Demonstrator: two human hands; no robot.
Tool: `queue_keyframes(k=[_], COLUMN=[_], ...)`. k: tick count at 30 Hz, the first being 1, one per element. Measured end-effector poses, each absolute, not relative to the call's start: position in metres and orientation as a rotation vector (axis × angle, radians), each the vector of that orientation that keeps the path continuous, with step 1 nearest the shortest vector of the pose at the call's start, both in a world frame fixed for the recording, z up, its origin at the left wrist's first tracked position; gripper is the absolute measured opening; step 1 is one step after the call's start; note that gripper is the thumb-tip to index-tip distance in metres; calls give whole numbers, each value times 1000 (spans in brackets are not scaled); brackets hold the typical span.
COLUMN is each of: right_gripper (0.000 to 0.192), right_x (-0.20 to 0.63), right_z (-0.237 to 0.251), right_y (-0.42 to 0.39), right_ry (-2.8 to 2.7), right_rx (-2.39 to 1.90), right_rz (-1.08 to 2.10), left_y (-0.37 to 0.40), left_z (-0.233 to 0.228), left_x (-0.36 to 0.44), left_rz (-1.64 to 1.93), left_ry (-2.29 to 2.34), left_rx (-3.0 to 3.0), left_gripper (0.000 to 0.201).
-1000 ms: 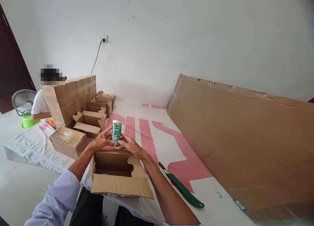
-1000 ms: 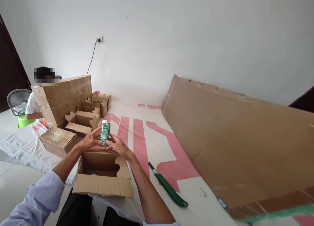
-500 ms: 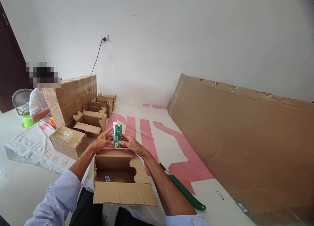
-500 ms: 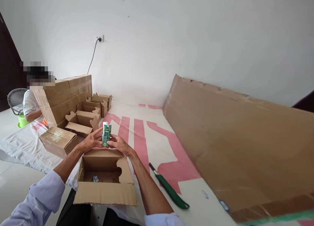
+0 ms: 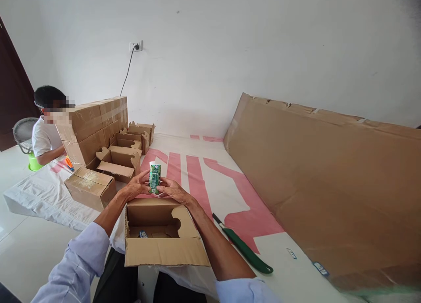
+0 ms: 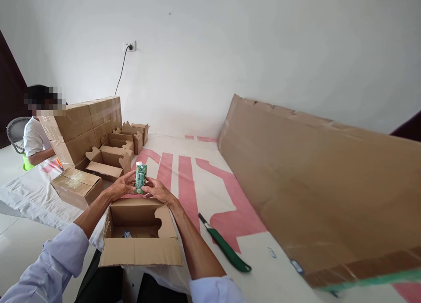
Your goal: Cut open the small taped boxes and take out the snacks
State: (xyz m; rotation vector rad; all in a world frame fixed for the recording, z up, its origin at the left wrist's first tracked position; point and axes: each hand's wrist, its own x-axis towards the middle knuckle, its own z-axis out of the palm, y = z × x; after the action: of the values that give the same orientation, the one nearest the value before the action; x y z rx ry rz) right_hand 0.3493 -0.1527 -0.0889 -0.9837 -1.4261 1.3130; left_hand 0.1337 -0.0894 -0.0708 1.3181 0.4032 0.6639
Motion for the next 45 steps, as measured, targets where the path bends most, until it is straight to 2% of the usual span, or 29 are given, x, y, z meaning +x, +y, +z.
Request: queue_keyframes(k=[13, 20, 22, 26, 28, 30, 32, 34, 38, 41, 43, 45], right_gripper=[64, 56, 53, 52, 52, 48, 44, 43, 46, 47, 47, 47], right_x=[353, 350, 352, 364, 373, 379, 382, 381, 373, 366, 362, 360], right_z=[-101, -99, -95, -85, -81, -79, -79, -81, -95, -112, -126, -139], right_y=[-153, -157, -161, -172, -178, -183, -186, -186, -182, -176, -173, -170], right_ry=[-1376, -1331, -1311, -1235, -1195, -1169, -1135, -1094, -1007, -926, -895, -879], right_rx=[-1035, -1011, -996, -962, -960, -962, -967, -971, -955, -982, -1020, -1039], right_rz=[1314, 1309, 1305, 1223, 1175, 1148, 1136, 1137, 1184, 1214, 1207, 1180], left_y=[-89, -92, -98, -140, -176, -214, -245, -260, -230, -175, -141, -118], left_z=[-78, -68, -56, -24, -15, -13, -14, -12, 12, 24, 18, -2], left_x=[133, 138, 135, 106, 84, 64, 50, 40, 28, 30, 40, 57], left_rz=[626, 614, 638, 819, 748, 526, 361, 342, 575, 451, 321, 445], left_ry=[401, 485, 519, 693, 728, 691, 622, 586, 853, 1174, 1231, 1348], left_rx=[1297, 1402, 1531, 2028, 2213, 2327, 2436, 2519, 2683, 2770, 2626, 2222], left_gripper=[106, 101, 92, 53, 39, 43, 59, 58, 33, 23, 14, 14])
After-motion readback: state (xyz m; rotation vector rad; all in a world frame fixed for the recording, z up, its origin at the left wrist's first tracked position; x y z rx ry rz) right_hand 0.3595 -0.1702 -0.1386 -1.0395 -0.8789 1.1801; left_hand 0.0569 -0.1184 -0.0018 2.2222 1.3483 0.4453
